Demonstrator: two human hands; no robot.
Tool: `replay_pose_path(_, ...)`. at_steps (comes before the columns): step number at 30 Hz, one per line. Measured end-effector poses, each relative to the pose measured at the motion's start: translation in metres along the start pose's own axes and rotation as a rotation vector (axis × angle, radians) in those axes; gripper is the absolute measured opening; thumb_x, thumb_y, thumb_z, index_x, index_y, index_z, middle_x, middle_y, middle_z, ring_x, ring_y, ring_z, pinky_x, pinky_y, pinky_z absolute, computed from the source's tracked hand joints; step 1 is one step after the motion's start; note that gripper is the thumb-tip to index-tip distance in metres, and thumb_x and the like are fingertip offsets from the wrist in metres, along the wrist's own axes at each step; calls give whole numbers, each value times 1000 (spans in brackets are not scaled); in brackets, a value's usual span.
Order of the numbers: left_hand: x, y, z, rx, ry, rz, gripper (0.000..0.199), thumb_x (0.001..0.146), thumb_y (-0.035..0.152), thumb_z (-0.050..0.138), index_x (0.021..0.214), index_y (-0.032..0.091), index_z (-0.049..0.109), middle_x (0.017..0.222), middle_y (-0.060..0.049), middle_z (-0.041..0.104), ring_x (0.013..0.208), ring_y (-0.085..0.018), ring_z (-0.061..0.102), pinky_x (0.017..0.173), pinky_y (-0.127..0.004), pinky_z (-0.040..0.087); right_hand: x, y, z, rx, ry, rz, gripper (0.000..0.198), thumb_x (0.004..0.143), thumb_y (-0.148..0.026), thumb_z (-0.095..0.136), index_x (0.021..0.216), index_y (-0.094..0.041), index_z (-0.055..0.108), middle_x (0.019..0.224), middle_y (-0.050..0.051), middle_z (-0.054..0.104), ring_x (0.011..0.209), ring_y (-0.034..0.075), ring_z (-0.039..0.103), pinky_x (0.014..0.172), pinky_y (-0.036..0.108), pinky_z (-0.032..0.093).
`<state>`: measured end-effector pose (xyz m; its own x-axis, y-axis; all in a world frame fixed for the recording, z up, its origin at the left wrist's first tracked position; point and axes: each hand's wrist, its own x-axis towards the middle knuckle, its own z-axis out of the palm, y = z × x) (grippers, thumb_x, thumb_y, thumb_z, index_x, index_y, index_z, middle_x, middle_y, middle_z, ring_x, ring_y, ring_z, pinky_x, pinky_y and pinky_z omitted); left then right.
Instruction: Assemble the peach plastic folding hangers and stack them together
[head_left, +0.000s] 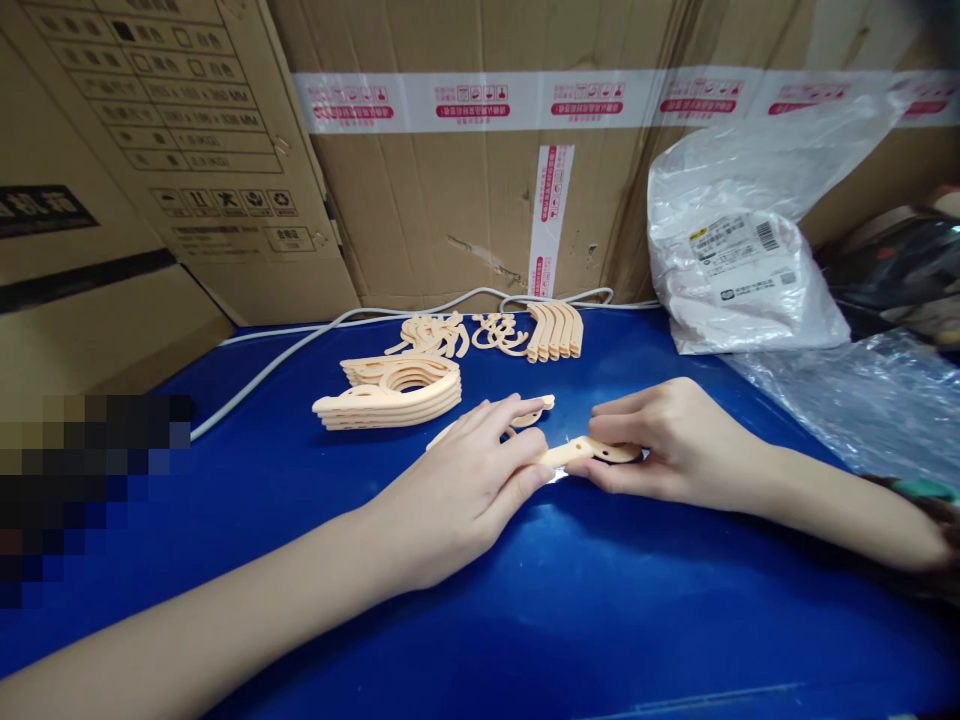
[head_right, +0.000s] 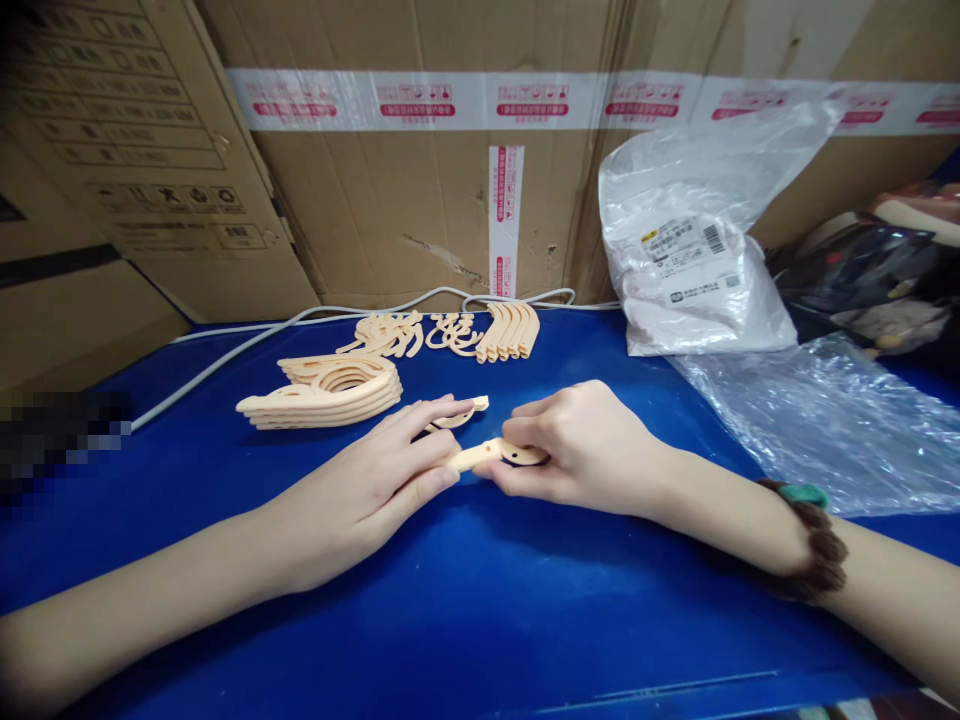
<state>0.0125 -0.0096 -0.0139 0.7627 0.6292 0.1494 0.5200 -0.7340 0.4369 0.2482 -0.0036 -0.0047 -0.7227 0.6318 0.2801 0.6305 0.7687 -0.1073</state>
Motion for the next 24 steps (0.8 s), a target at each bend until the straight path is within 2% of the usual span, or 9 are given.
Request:
replay_pose_path(7,2,0,0,-5,10,-1,26,102,30,31,95,22,55,149,-6,39,140,-20,31,117,-46,24,0,1,1,-46,8,-27,41,93,-37,48,55,-18,46,52,-5,41,44,7,32,48,27,20)
replay_pose_path(11,2,1,-2,-21,0,-4,27,101,35,32,94,21,54,149,-7,40,141,-22,29,116,-46,24,-2,5,3,-59,26,-113,40,89,-37,52,54,-19,45,49,-5,41,45,8,32,49,27,20)
replay_pose_path(13,2,0,-3,-19,1,-15,28,102,34,30,96,21,54,145,-7,45,142,-21,27,116,-46,24,-3,7,2,-29,24,-150,41,86,-36,55,51,-19,41,48,-6,39,45,8,30,51,27,22)
replay_pose_path(15,1,-1,-2,-11,20,-22,28,102,31,28,101,21,54,140,-8,49,142,-20,27,116,-45,24,-3,7,-2,29,-11,-170,42,83,-34,57,50,-18,36,47,-7,38,46,7,29,55,27,24)
replay_pose_path(17,2,-3,-2,-18,42,-40,26,101,27,29,105,22,54,143,-8,46,142,-19,26,116,-44,24,-1,6,-7,75,-69,-169,40,81,-31,57,51,-18,34,48,-7,38,49,8,32,59,27,26)
replay_pose_path(20,3,-4,-1,-81,72,-97,18,96,22,39,106,22,54,148,-8,40,142,-21,27,116,-46,24,1,3,-13,90,-121,-146,42,81,-38,60,53,-18,36,51,-6,42,55,10,37,63,29,25)
replay_pose_path(24,5,-7,1,-187,155,-122,16,87,20,52,102,22,53,138,-8,49,137,-23,36,114,-42,30,3,-2,-14,95,-148,-145,48,81,-54,62,57,-18,41,57,-4,46,62,12,40,67,30,25)
